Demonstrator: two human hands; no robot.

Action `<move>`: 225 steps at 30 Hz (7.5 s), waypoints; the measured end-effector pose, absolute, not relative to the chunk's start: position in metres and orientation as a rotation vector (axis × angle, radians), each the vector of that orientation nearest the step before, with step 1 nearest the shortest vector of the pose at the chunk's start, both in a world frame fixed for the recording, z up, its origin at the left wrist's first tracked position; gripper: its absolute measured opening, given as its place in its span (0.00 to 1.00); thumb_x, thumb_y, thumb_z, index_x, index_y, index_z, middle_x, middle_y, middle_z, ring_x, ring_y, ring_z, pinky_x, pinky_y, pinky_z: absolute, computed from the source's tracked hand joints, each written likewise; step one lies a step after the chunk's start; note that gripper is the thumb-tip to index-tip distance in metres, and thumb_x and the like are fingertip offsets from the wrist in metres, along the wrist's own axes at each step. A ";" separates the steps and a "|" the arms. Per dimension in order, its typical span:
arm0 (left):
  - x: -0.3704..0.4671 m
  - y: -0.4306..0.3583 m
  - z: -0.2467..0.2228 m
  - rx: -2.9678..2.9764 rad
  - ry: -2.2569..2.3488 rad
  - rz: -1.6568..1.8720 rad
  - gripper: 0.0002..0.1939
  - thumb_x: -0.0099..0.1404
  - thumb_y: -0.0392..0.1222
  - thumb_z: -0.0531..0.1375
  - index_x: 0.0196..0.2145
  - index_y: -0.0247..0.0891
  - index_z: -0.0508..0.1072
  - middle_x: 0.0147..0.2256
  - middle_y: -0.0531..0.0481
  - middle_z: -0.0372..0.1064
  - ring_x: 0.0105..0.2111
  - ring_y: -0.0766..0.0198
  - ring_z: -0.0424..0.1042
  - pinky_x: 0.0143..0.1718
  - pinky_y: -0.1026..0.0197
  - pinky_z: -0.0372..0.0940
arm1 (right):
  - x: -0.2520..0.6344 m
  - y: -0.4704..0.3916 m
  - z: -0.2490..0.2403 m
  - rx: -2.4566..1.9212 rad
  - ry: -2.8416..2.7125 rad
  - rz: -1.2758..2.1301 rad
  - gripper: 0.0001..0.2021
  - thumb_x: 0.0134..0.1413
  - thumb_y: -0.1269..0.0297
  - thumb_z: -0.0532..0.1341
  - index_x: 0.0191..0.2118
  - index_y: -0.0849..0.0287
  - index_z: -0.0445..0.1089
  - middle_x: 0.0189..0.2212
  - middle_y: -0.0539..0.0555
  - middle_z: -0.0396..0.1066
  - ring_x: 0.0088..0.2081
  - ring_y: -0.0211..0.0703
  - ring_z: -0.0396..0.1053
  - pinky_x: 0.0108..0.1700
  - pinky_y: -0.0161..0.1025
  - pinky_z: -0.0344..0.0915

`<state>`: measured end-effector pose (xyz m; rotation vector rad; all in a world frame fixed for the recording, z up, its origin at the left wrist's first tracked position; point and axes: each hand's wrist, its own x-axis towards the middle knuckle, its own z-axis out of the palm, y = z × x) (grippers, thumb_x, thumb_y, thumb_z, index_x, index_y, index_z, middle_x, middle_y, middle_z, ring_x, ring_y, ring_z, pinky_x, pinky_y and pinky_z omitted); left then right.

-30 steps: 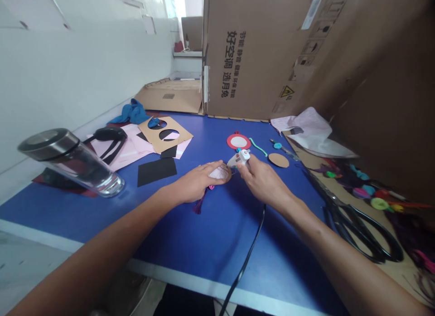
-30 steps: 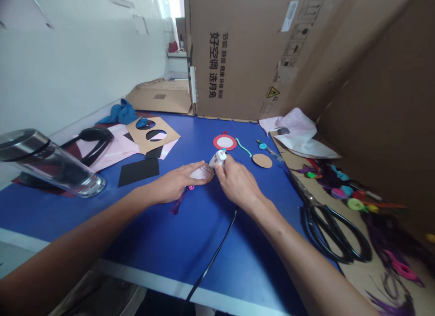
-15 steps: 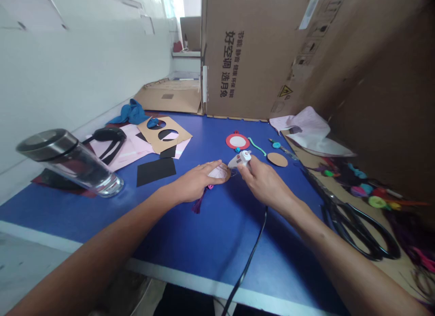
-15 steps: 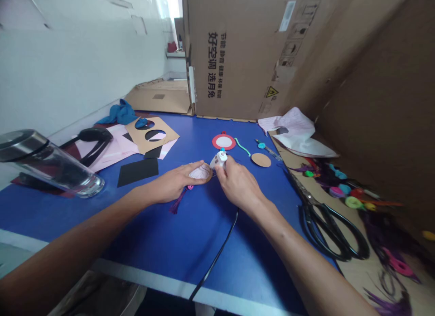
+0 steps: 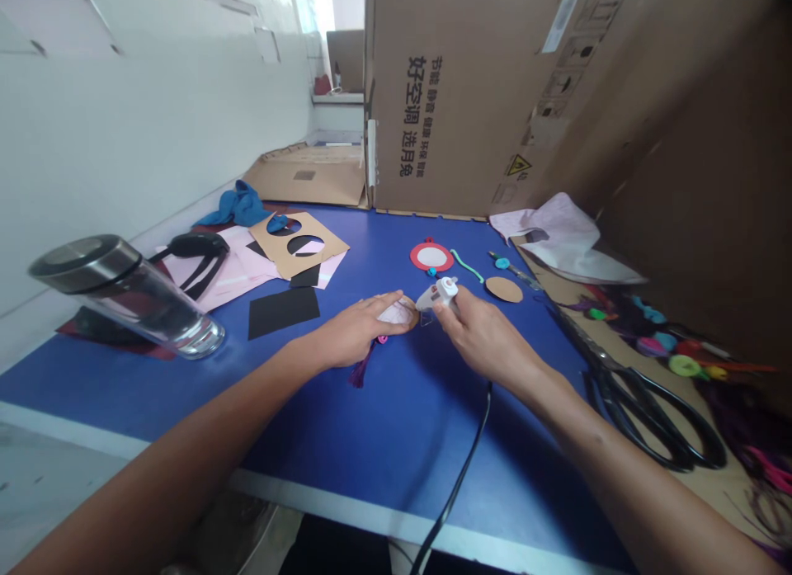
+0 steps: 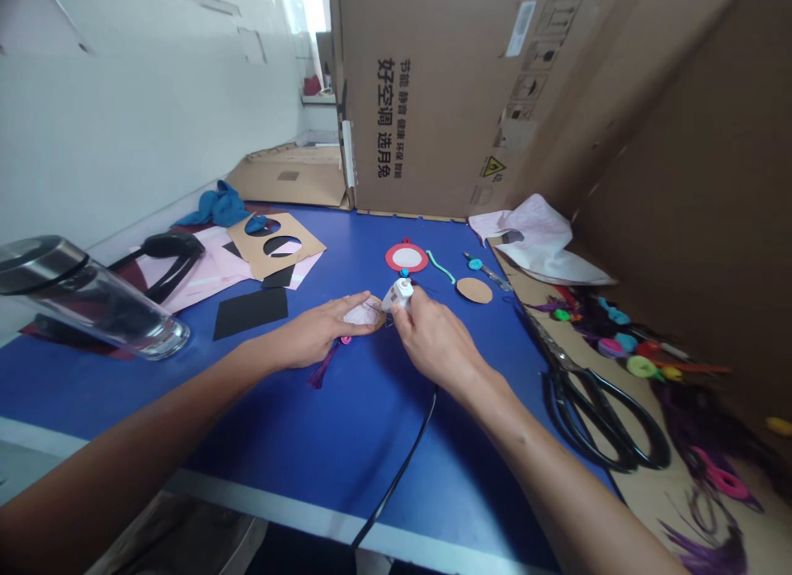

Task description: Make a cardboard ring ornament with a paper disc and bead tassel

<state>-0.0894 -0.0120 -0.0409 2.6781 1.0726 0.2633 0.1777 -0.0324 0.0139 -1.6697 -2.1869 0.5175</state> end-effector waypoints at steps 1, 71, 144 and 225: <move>-0.090 -0.012 -0.041 2.688 1.071 0.260 0.48 0.65 0.17 0.57 0.75 0.57 0.67 0.83 0.49 0.40 0.80 0.49 0.51 0.77 0.42 0.56 | 0.178 -0.033 0.014 -1.665 -2.186 0.515 0.13 0.80 0.56 0.50 0.49 0.56 0.69 0.42 0.62 0.83 0.43 0.56 0.80 0.39 0.40 0.59; -0.084 -0.012 -0.039 2.670 0.963 0.434 0.35 0.68 0.22 0.59 0.64 0.54 0.79 0.74 0.49 0.64 0.73 0.51 0.63 0.73 0.43 0.61 | 0.167 -0.048 -0.017 -1.443 -2.705 -0.347 0.22 0.81 0.52 0.56 0.70 0.48 0.75 0.77 0.67 0.62 0.77 0.67 0.59 0.72 0.69 0.58; -0.090 -0.009 -0.052 2.726 1.009 0.400 0.36 0.67 0.21 0.61 0.66 0.49 0.79 0.78 0.46 0.59 0.77 0.50 0.58 0.76 0.43 0.58 | 0.149 -0.014 -0.013 -1.569 -2.752 -0.331 0.26 0.82 0.49 0.50 0.71 0.51 0.73 0.77 0.71 0.61 0.76 0.68 0.59 0.70 0.66 0.58; -0.089 -0.011 -0.046 2.695 1.066 0.323 0.38 0.67 0.20 0.61 0.68 0.50 0.77 0.78 0.46 0.59 0.78 0.50 0.57 0.77 0.43 0.57 | 0.158 0.008 -0.008 -1.481 -2.849 -0.247 0.24 0.82 0.54 0.52 0.73 0.47 0.73 0.77 0.68 0.61 0.74 0.67 0.61 0.70 0.65 0.58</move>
